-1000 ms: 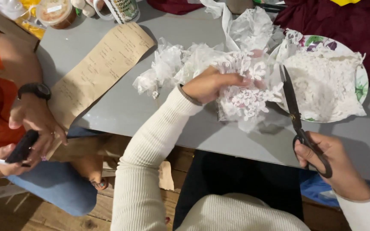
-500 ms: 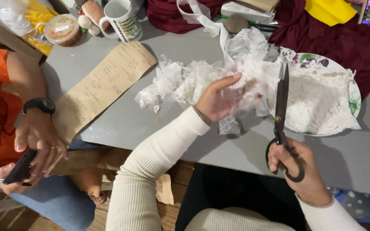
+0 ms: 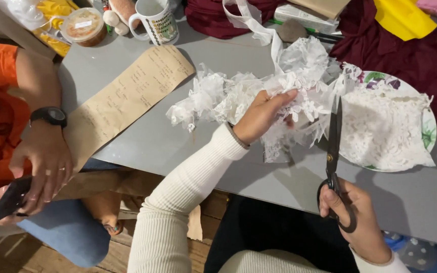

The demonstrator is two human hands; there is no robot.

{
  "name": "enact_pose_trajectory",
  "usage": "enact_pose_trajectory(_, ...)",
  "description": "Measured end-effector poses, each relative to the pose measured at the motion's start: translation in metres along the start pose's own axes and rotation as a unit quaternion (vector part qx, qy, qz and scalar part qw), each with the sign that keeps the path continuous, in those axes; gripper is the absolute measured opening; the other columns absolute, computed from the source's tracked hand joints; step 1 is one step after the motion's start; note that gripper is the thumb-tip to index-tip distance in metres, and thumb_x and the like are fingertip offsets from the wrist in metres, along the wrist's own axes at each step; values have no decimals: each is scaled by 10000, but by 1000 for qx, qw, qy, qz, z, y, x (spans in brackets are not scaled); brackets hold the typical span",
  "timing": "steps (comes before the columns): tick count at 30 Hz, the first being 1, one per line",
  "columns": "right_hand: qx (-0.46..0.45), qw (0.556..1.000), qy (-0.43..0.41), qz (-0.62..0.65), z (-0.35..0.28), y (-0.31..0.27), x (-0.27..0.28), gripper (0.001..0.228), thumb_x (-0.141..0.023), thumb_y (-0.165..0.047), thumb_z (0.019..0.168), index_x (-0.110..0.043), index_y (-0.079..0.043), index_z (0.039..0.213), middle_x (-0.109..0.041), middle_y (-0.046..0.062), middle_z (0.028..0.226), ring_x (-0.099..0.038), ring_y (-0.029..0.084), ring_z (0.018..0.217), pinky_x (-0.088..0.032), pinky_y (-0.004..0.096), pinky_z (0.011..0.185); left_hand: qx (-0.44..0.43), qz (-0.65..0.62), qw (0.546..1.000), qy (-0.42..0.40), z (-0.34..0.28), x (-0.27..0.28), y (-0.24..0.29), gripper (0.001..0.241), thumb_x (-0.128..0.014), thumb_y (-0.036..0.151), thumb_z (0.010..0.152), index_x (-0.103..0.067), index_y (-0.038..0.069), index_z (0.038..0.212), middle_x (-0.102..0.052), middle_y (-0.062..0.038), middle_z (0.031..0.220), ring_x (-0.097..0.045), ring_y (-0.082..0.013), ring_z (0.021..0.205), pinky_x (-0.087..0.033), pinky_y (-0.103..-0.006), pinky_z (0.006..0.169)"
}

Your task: Cutting out floral patterns from a piece of white lace fabric using scissors.

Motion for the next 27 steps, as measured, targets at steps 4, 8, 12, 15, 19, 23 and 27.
enact_pose_trajectory(4, 12, 1000, -3, -3, -3, 3, 5, 423, -591, -279, 1013, -555, -57, 654, -533, 72, 550, -522, 181, 519, -418, 289, 549, -157, 225, 962, -16, 3, -3, 11, 580, -569, 296, 967, -202, 212, 525, -190, 86, 452, -180, -65, 414, -260, -240, 565)
enact_pose_trajectory(8, -14, 1000, 18, 5, -7, -1, 16, 425, -599, -293, 1019, -570, -47, 674, -540, 76, 554, -507, 181, 529, -383, 296, 553, -242, 292, 924, -49, 16, -20, 19, 376, -550, 53, 857, -293, 172, 610, -322, 82, 574, -309, -62, 544, -275, -298, 552)
enact_pose_trajectory(12, -26, 999, 13, 14, -12, 10, 38, 416, -594, -279, 1010, -532, -52, 667, -512, 83, 597, -501, 190, 554, -384, 314, 591, -275, 221, 930, -102, 22, -39, 17, 348, -524, -34, 911, -602, 100, 1223, -691, -16, 994, -667, -152, 861, -551, -329, 779)
enact_pose_trajectory(15, -19, 998, -37, 44, -17, 36, 61, 476, -662, -466, 908, -652, 10, 913, -566, 81, 774, -616, 207, 655, -661, 403, 650, -270, 207, 936, -89, 24, -41, 13, 427, -648, -65, 884, -599, 76, 1284, -711, -80, 1223, -700, -287, 1180, -597, -418, 1021)
enact_pose_trajectory(19, -104, 992, -66, -19, -20, 26, 64, 527, -618, -544, 870, -663, -25, 945, -587, 91, 767, -630, 227, 698, -546, 381, 715, -249, 225, 936, -101, 23, -36, -1, 588, -708, -57, 867, -515, 108, 1398, -674, -85, 1304, -683, -286, 1227, -609, -422, 1034)
enact_pose_trajectory(23, -54, 995, -72, -41, -14, 19, 65, 533, -634, -566, 863, -637, -35, 914, -562, 67, 765, -584, 194, 645, -473, 324, 625, -187, 193, 957, -112, 17, -34, 1, 644, -587, -87, 866, -439, 92, 1466, -684, -118, 1235, -755, -245, 970, -698, -369, 848)
enact_pose_trajectory(27, -7, 995, -87, -44, -8, 11, 59, 526, -624, -578, 889, -610, -53, 857, -514, 29, 716, -548, 156, 612, -463, 297, 586, -166, 164, 963, -137, 7, -32, 4, 675, -584, -101, 897, -395, 111, 1510, -661, -131, 1329, -770, -268, 957, -740, -394, 840)
Point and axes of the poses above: each hand's wrist, its own z-axis towards the middle knuckle, its own x-axis out of the back of the hand, y = z × x, the point moved 5 cm from there along z, towards the middle knuckle
